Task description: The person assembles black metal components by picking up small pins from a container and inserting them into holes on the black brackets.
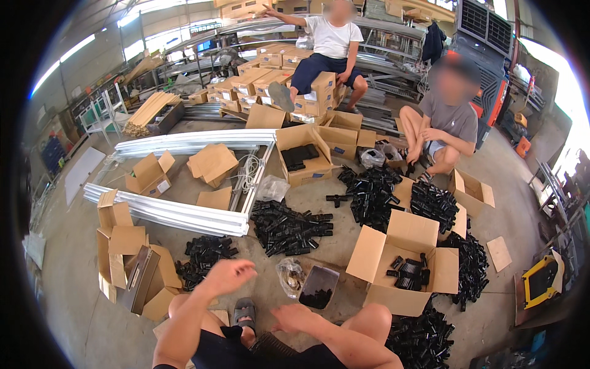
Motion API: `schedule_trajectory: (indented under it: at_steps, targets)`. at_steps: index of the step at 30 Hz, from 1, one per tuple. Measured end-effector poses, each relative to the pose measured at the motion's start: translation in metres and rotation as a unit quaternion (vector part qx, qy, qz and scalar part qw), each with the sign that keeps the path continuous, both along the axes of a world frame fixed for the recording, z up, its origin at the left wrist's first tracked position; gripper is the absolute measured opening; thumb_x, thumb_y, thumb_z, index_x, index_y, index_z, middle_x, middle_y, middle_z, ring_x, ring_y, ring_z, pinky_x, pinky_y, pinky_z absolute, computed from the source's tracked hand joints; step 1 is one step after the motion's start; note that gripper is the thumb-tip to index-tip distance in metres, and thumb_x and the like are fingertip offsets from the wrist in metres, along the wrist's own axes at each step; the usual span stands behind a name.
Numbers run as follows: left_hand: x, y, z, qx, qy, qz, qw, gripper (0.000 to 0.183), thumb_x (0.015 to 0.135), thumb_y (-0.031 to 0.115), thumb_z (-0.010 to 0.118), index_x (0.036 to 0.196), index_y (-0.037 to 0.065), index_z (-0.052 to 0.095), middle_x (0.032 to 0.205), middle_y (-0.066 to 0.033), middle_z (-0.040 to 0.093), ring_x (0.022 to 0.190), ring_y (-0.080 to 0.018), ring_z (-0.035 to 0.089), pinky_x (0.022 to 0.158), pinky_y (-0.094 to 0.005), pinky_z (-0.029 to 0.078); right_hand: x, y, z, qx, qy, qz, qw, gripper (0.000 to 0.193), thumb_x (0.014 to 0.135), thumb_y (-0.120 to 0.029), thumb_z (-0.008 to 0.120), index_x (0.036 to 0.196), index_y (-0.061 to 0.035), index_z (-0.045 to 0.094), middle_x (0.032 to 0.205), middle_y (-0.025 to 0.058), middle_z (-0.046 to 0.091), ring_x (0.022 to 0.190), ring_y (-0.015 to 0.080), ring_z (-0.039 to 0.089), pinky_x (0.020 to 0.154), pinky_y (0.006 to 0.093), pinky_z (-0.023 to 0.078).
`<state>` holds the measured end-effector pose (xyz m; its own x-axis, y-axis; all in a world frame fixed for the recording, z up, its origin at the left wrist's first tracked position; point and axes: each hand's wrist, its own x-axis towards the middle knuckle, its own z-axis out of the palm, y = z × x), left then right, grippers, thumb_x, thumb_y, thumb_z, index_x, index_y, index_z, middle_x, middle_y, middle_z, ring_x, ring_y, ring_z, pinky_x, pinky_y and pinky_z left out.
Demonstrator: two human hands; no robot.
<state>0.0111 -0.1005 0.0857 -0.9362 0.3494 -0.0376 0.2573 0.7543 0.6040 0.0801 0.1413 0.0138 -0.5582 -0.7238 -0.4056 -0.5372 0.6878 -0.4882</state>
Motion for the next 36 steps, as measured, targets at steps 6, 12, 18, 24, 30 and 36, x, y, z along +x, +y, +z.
schedule_trajectory:
  at_steps: [6,12,18,24,30,36]
  targets:
    - [0.014,0.020,-0.035,-0.187,-0.248,-0.221,0.925,0.057,0.093,0.049,0.068,0.136,0.013,0.063,0.117,-0.0156,0.074,0.110,-0.0385,0.069,0.093,-0.0497,0.054,-0.013,0.002,-0.025,-0.008,-0.007,-0.016,1.000,0.060,0.096,-0.051,0.065,0.135,-0.0058,0.057,0.115,0.0208,0.070,0.106,0.0408,0.070,0.087,0.0504,0.057]
    - [-0.003,0.036,-0.067,-0.147,-0.113,-0.287,0.940,0.059,0.086,0.032,0.076,0.141,0.017,0.060,0.126,-0.0126,0.072,0.113,-0.0356,0.068,0.092,-0.0466,0.055,-0.020,-0.002,-0.041,-0.161,0.074,-0.066,0.982,0.053,0.095,-0.040,0.072,0.131,-0.0028,0.058,0.112,0.0213,0.070,0.102,0.0411,0.070,0.084,0.0497,0.057]
    - [0.004,0.041,-0.073,-0.058,-0.091,-0.293,0.950,0.067,0.076,0.025,0.080,0.140,0.017,0.062,0.136,-0.0072,0.068,0.120,-0.0316,0.066,0.095,-0.0433,0.055,-0.019,-0.010,-0.028,-0.330,-0.063,-0.064,0.940,0.046,0.093,-0.038,0.076,0.115,0.0007,0.064,0.100,0.0202,0.071,0.094,0.0364,0.071,0.082,0.0435,0.056]
    - [0.004,0.047,-0.061,-0.088,-0.093,-0.299,0.946,0.060,0.076,0.031,0.079,0.134,0.022,0.066,0.118,-0.0063,0.075,0.106,-0.0323,0.071,0.083,-0.0450,0.058,-0.017,-0.006,-0.021,-0.273,-0.104,-0.086,0.952,0.053,0.095,-0.051,0.071,0.097,0.0016,0.066,0.086,0.0178,0.069,0.082,0.0361,0.068,0.073,0.0452,0.052]
    - [0.005,0.049,-0.065,-0.072,-0.089,-0.296,0.948,0.041,0.082,0.035,0.074,0.120,0.023,0.070,0.100,-0.0095,0.077,0.091,-0.0370,0.073,0.078,-0.0493,0.058,-0.017,-0.008,-0.009,-0.196,-0.029,-0.088,0.976,0.043,0.093,-0.046,0.073,0.098,-0.0031,0.071,0.088,0.0161,0.072,0.088,0.0355,0.071,0.077,0.0443,0.056]
    - [0.006,0.053,-0.064,-0.093,-0.078,-0.307,0.944,0.039,0.083,0.035,0.072,0.120,0.022,0.071,0.099,-0.0105,0.077,0.091,-0.0362,0.073,0.078,-0.0487,0.058,-0.015,-0.005,0.003,-0.162,0.016,-0.083,0.983,0.047,0.094,-0.052,0.070,0.088,-0.0050,0.072,0.081,0.0147,0.072,0.082,0.0360,0.072,0.073,0.0454,0.057]
